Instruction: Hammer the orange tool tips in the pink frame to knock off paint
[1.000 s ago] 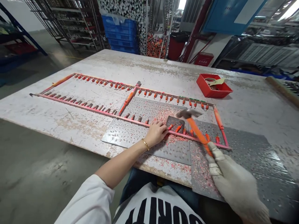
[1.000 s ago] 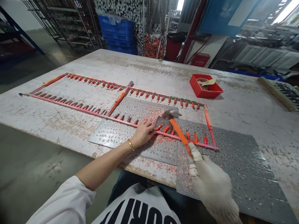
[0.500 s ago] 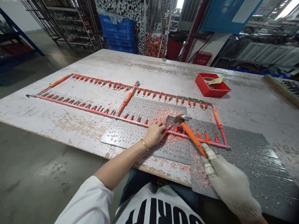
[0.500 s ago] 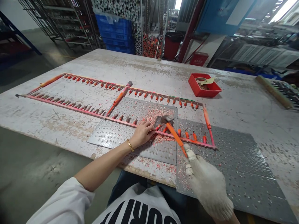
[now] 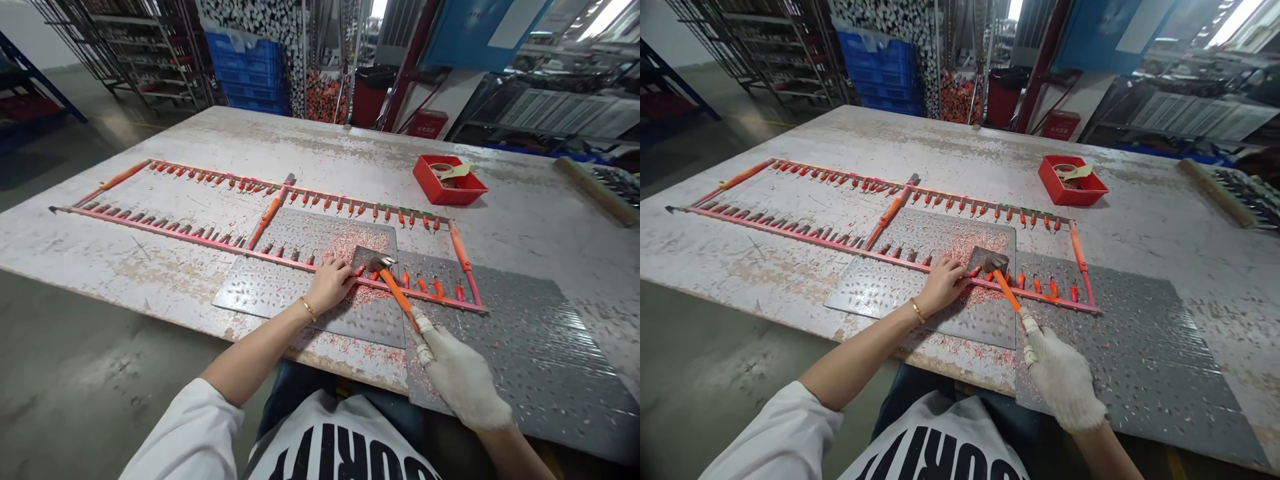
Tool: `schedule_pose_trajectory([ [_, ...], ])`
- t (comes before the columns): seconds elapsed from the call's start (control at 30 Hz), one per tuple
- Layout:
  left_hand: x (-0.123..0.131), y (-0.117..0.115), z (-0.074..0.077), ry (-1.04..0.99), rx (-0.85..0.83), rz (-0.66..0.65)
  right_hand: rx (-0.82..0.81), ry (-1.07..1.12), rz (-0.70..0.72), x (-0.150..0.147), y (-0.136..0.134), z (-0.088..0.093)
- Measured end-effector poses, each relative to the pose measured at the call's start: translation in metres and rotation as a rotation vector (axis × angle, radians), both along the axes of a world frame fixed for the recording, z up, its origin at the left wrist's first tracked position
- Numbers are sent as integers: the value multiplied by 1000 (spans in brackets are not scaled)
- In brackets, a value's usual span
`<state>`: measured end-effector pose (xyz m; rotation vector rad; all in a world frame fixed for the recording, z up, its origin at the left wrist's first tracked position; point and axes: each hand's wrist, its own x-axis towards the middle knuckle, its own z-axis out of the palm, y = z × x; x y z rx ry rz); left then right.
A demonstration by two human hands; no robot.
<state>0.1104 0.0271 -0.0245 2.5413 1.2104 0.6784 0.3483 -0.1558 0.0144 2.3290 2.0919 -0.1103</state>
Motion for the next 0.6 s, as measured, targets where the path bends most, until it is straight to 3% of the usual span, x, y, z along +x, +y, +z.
schedule_pose_trajectory([
  [0.13,0,3,0,7,-27,-10,160,328,-38,-5,-6,-24],
  [0.23,0,5,-1,8,-39,-11,201,479,-85,-7,-7,-28],
  [0.37,2,6,-2,-3,-46,3,265,503,-43,-9,-9,7],
  [0.47,4,5,-1,-6,-40,7,318,403,-59,-11,-12,37],
  [0.53,5,4,0,4,-43,10,291,321,-80,-13,-13,41],
  [0.6,6,4,1,20,-49,8,201,284,-45,-13,-12,32],
])
